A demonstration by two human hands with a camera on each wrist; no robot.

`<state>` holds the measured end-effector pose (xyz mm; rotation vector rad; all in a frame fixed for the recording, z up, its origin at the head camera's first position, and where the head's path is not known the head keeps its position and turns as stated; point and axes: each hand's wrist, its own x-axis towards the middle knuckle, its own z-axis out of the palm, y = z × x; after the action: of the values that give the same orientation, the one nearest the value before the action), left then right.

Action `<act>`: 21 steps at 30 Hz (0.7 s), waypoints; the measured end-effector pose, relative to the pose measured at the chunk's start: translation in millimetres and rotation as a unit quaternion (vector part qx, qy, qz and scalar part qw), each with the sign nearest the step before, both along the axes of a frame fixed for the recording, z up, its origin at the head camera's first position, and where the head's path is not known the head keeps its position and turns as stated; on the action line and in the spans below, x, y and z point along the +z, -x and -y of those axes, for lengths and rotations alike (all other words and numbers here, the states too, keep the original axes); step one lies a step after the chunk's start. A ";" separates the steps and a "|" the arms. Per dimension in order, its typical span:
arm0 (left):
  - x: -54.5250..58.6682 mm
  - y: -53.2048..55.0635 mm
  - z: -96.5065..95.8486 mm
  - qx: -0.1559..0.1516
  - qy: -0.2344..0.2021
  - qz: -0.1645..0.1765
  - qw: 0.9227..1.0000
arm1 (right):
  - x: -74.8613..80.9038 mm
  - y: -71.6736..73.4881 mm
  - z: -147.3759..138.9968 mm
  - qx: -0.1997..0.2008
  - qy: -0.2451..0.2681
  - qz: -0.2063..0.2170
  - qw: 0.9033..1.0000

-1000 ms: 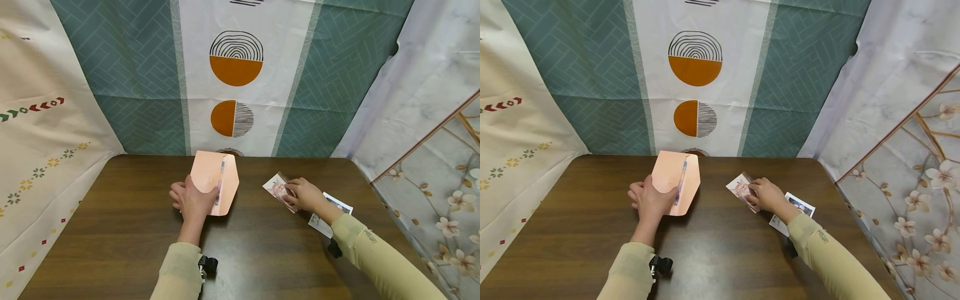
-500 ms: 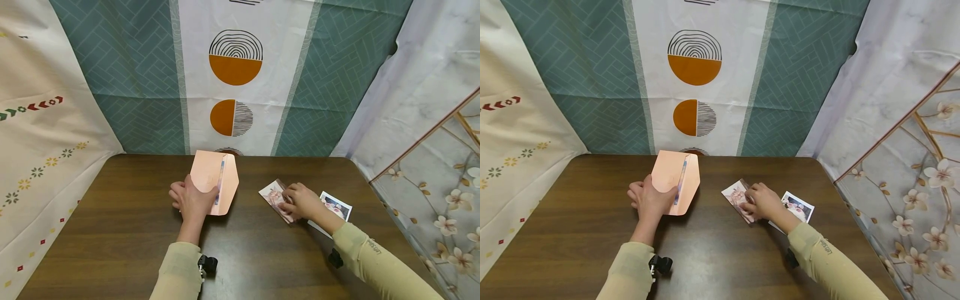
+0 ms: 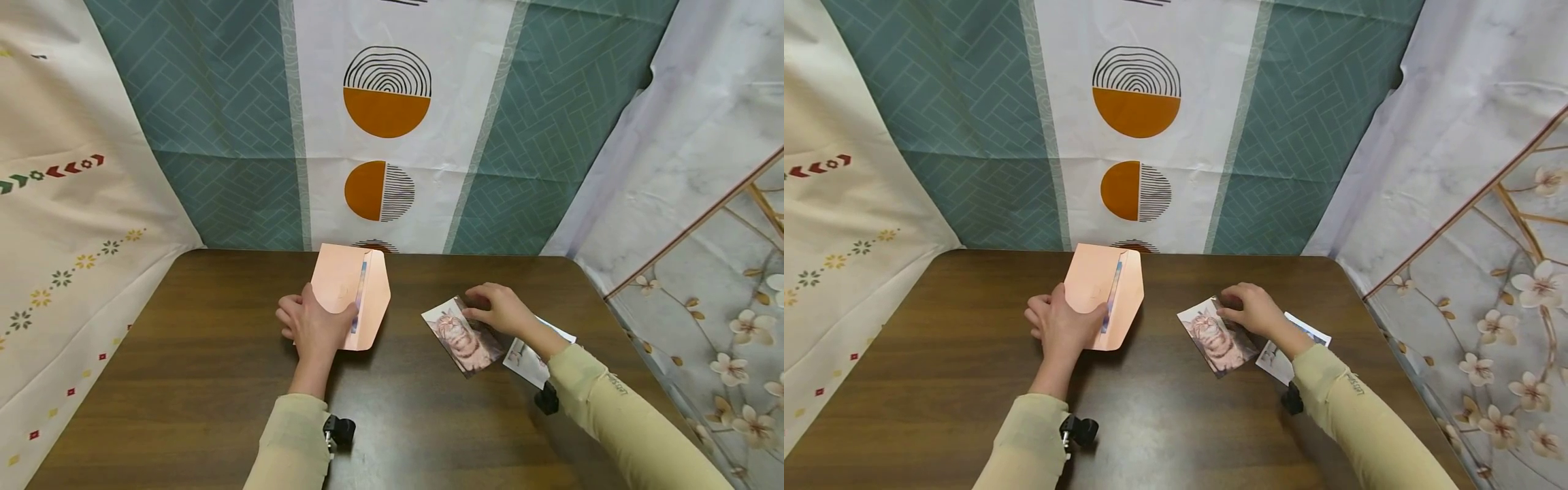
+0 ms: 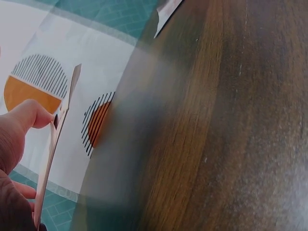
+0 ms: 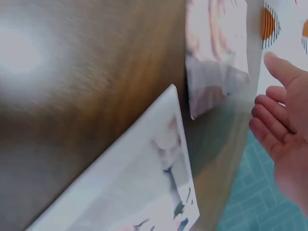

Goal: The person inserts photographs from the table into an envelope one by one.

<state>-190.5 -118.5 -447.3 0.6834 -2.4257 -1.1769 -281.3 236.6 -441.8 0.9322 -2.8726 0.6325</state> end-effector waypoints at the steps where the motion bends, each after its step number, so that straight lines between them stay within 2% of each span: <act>1: 0.1 -0.3 0.0 0.000 0.000 -0.001 1.000 | 1.0 2.7 -0.6 0.002 0.002 0.009 1.000; 5: 0.6 -0.8 -0.1 0.000 0.002 -0.001 1.000 | 0.2 15.3 -2.2 0.009 0.005 0.031 0.999; 12: 2.3 -1.6 0.7 0.003 0.007 0.005 1.000 | -0.2 35.9 5.4 0.030 -0.018 0.030 0.999; 21: 0.1 -2.6 1.6 0.003 0.011 0.006 1.000 | -7.3 44.2 14.0 0.056 -0.050 0.036 0.997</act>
<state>-187.8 -120.2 -447.2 0.6932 -2.4407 -1.1445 -325.5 222.6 -449.1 1.1116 -2.9566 0.5468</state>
